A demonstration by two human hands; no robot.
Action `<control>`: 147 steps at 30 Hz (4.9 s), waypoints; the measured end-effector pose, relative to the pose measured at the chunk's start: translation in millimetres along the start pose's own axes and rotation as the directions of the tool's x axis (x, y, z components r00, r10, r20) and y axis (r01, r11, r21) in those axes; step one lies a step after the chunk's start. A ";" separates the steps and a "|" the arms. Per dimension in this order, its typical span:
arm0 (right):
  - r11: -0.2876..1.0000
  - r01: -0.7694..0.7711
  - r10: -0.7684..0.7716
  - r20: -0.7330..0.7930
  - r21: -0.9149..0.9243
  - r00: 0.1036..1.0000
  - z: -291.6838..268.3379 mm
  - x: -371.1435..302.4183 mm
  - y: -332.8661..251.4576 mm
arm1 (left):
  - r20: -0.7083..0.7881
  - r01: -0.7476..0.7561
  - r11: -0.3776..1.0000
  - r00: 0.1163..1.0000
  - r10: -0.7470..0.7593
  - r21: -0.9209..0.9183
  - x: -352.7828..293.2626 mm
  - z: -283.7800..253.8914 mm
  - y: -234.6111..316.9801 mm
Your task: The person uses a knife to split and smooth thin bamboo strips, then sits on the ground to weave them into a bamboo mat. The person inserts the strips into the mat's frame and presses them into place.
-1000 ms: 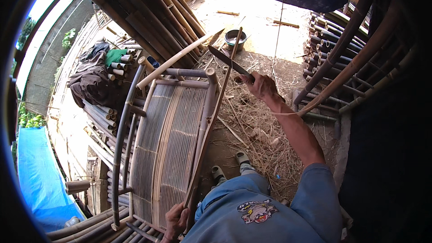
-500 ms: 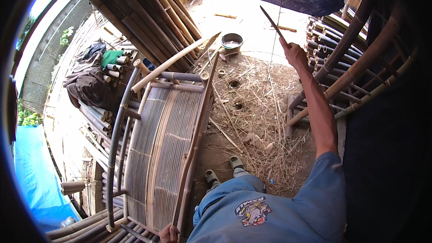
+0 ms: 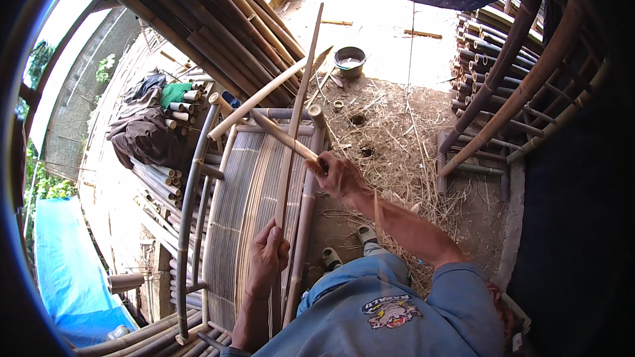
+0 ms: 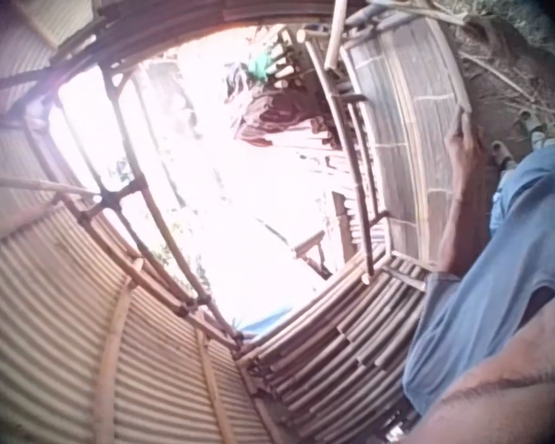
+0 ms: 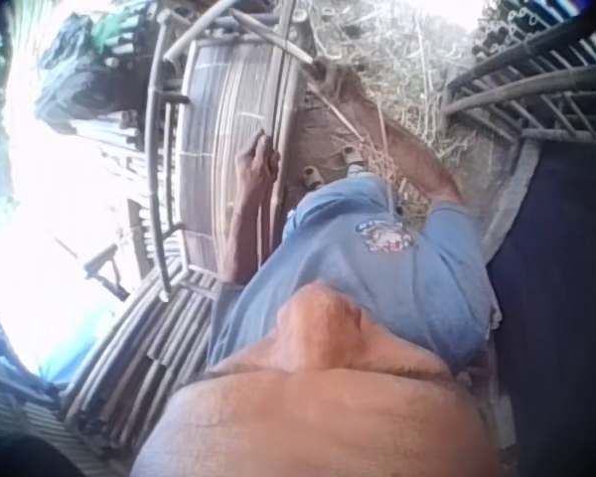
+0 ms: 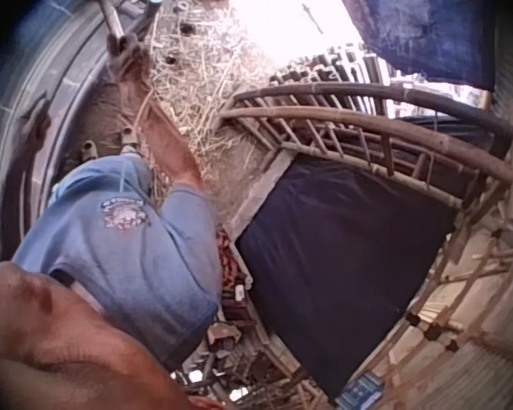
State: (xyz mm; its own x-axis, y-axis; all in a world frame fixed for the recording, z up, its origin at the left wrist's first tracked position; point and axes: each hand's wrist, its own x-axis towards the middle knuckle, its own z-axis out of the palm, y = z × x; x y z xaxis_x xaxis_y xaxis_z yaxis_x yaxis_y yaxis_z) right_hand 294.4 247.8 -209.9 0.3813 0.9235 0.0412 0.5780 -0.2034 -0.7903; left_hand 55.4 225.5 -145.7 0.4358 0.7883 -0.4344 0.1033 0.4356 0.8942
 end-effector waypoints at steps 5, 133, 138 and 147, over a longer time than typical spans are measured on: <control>0.782 0.585 -0.609 -0.065 -0.214 0.791 14.0 -37.4 -14.8 | 0.010 -0.001 1.000 1.000 0.001 -0.010 -12.4 -10.8 2.8; -0.277 -0.142 0.838 0.312 0.950 0.448 131.4 -103.8 112.3 | 0.092 -0.429 0.903 0.900 0.425 0.026 -34.4 -189.2 70.2; -0.348 -0.194 0.825 0.398 0.917 0.401 119.1 -117.9 143.9 | -0.333 -0.750 0.632 0.657 0.676 -0.196 28.2 -116.7 149.5; -0.204 -0.362 0.633 0.405 0.909 0.660 45.0 -175.1 223.2 | -0.184 -0.907 0.338 0.388 0.903 -0.252 55.9 95.7 133.3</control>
State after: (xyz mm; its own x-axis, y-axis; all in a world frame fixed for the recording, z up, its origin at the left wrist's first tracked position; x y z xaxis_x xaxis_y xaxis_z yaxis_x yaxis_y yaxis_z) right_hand 324.2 55.3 -421.0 0.3254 0.6124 -0.7205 -0.9122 0.0026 -0.4098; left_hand 179.1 286.0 -40.4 0.0977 0.7793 0.6190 -0.5855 -0.4580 0.6689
